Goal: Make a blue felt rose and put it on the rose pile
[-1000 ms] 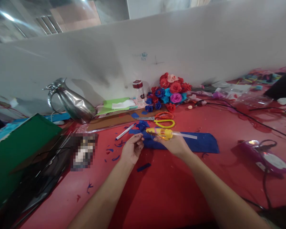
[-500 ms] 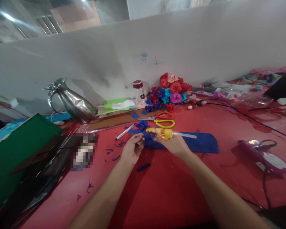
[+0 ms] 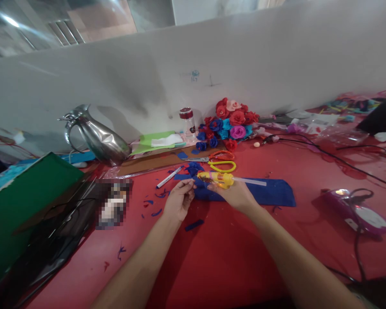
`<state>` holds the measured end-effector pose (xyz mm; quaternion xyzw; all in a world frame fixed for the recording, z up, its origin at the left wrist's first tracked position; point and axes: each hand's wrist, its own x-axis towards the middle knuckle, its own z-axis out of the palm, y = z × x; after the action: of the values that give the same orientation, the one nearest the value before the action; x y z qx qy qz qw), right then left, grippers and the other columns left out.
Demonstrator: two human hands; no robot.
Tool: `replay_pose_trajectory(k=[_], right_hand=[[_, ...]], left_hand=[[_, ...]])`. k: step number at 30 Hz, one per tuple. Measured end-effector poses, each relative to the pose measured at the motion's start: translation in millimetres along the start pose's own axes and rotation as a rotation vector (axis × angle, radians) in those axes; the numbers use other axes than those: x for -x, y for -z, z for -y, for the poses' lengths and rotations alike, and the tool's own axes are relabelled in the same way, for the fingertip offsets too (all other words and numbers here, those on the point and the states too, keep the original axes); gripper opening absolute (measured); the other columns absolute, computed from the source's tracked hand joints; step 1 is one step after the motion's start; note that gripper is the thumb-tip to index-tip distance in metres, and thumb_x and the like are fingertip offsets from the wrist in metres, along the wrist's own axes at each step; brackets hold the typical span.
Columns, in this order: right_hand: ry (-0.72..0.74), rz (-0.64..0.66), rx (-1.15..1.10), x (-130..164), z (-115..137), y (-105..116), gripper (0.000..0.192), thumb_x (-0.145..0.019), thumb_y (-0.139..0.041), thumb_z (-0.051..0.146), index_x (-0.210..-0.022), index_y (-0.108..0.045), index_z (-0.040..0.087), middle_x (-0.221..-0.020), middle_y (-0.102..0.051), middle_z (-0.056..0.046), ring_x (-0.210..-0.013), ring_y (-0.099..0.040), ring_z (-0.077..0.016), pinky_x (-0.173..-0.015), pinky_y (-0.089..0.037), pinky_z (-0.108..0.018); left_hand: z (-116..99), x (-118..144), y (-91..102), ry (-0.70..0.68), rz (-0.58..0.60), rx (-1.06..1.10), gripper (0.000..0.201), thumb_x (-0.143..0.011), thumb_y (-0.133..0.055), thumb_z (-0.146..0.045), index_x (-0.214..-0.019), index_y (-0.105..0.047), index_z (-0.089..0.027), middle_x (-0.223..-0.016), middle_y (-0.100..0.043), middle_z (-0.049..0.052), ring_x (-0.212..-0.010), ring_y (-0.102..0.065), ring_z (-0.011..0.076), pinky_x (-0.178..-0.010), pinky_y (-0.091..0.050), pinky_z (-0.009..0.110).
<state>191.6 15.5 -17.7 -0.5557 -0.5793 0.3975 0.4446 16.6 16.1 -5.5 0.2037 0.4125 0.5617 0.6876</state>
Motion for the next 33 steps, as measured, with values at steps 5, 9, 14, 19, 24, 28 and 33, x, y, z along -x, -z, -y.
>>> replay_pose_trajectory(k=[5, 9, 14, 19, 24, 28, 33], right_hand=[[-0.004, 0.000, -0.041, -0.1, -0.3, -0.4, 0.034, -0.064, -0.075, 0.046, -0.084, -0.075, 0.019, -0.082, -0.074, -0.006, -0.074, -0.067, -0.0221, -0.067, -0.055, -0.034], [0.005, -0.025, -0.071, -0.2, 2.9, -0.4, 0.035, -0.061, -0.077, 0.046, -0.083, -0.075, 0.019, -0.083, -0.075, -0.006, -0.074, -0.067, -0.0221, -0.067, -0.056, -0.034], [0.023, -0.036, -0.116, 1.3, 13.7, 0.5, 0.038, -0.058, -0.078, 0.046, -0.084, -0.074, 0.018, -0.084, -0.075, -0.007, -0.076, -0.067, -0.0235, -0.067, -0.056, -0.033], [0.042, -0.031, -0.054, 1.7, 18.7, 2.6, 0.036, -0.058, -0.076, 0.050, -0.077, -0.073, 0.019, -0.075, -0.073, -0.005, -0.068, -0.065, -0.0211, -0.060, -0.054, -0.031], [0.056, -0.149, 0.079, -5.5, 13.1, 23.7, 0.040, -0.064, -0.068, 0.058, -0.077, -0.069, 0.020, -0.072, -0.071, -0.006, -0.064, -0.063, -0.0215, -0.058, -0.052, -0.033], [-0.062, -0.406, 0.552, -11.7, 1.3, 61.0, 0.036, -0.075, -0.060, 0.055, -0.087, -0.067, 0.022, -0.084, -0.070, -0.012, -0.080, -0.065, -0.0294, -0.066, -0.049, -0.037], [-0.273, -0.402, 1.018, -12.3, -20.9, 99.7, 0.050, -0.078, -0.060, 0.049, -0.112, -0.059, 0.013, -0.102, -0.063, -0.024, -0.089, -0.063, -0.0349, -0.067, -0.045, -0.039]], left_hand=[[-0.3, 0.5, -0.3, -0.005, 0.006, -0.017, 0.019, -0.055, -0.077, -0.014, -0.067, -0.063, -0.012, -0.056, -0.058, -0.001, -0.047, -0.041, 0.0023, -0.045, -0.031, 0.014], [-0.2, 0.3, -0.2, -0.022, 0.005, -0.028, 0.020, -0.055, -0.078, -0.015, -0.067, -0.063, -0.012, -0.056, -0.058, -0.001, -0.047, -0.042, 0.0026, -0.045, -0.032, 0.014], [0.0, -0.6, 0.2, -0.015, -0.026, -0.023, 0.019, -0.055, -0.078, -0.014, -0.067, -0.063, -0.011, -0.057, -0.058, -0.001, -0.046, -0.042, 0.0020, -0.045, -0.033, 0.014], [-1.2, -1.0, 1.9, 0.021, -0.019, 0.028, 0.019, -0.058, -0.077, -0.012, -0.069, -0.061, -0.011, -0.057, -0.056, -0.002, -0.045, -0.041, 0.0014, -0.043, -0.031, 0.013], [-2.8, -3.8, 4.6, 0.063, 0.007, 0.122, 0.015, -0.061, -0.072, -0.007, -0.068, -0.059, -0.011, -0.058, -0.053, -0.002, -0.044, -0.037, 0.0005, -0.040, -0.027, 0.013], [-3.6, -5.0, 5.3, 0.122, 0.037, 0.164, 0.013, -0.064, -0.069, -0.005, -0.068, -0.058, -0.011, -0.058, -0.051, -0.002, -0.044, -0.037, 0.0003, -0.039, -0.025, 0.012], [-3.0, -2.8, 3.6, 0.091, 0.098, 0.127, 0.016, -0.063, -0.072, -0.008, -0.068, -0.057, -0.012, -0.059, -0.050, -0.003, -0.045, -0.039, 0.0010, -0.041, -0.025, 0.012]])
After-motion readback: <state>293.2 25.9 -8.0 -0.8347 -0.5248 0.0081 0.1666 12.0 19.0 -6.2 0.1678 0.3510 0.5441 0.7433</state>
